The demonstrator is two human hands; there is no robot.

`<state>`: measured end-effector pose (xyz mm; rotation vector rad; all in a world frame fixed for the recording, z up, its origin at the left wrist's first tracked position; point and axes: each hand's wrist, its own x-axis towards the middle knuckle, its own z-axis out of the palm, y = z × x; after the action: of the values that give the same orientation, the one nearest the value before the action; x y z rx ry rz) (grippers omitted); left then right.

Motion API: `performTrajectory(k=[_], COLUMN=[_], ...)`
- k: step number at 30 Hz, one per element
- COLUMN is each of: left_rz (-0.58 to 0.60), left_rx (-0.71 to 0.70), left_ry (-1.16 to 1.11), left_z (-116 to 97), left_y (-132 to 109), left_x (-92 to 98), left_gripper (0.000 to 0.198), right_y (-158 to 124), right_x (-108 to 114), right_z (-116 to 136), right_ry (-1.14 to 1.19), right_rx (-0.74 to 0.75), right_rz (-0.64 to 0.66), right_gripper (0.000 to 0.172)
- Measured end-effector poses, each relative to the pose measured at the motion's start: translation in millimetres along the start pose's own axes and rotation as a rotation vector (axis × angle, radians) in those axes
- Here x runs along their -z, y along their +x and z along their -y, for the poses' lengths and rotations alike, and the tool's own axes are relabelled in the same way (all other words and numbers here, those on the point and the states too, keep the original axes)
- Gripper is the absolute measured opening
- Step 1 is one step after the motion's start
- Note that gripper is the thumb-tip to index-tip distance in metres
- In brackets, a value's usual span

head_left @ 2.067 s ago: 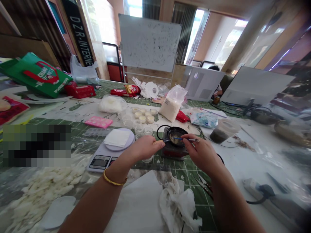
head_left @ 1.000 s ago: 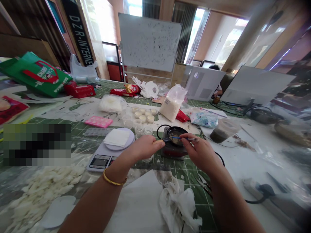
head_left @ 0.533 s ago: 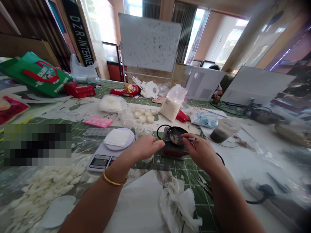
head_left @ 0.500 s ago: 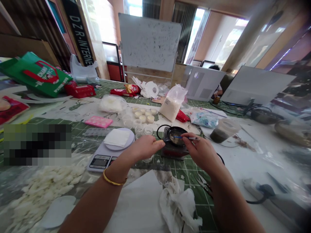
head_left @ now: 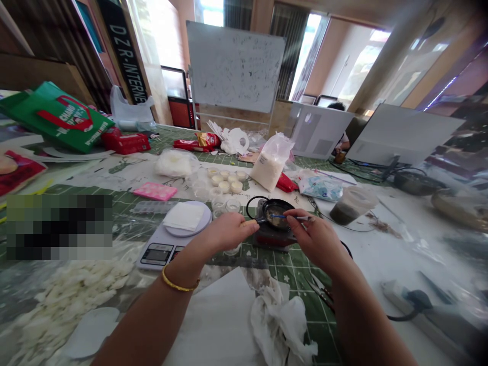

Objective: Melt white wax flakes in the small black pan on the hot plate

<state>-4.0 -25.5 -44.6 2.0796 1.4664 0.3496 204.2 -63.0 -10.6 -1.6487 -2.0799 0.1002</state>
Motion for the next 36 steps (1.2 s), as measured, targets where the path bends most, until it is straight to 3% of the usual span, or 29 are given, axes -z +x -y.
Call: performTrajectory(k=[36], left_rz=[-0.010], left_rx=[0.005], left_ry=[0.024], left_z=[1.8], left_y=[2.2], left_x=[-1.9], left_gripper=[0.053], right_y=[-0.7], right_x=[2.0], right_z=[-1.5], right_ry=[0.000], right_rx=[-0.016], right_rz=[-0.003], right_gripper=[0.029])
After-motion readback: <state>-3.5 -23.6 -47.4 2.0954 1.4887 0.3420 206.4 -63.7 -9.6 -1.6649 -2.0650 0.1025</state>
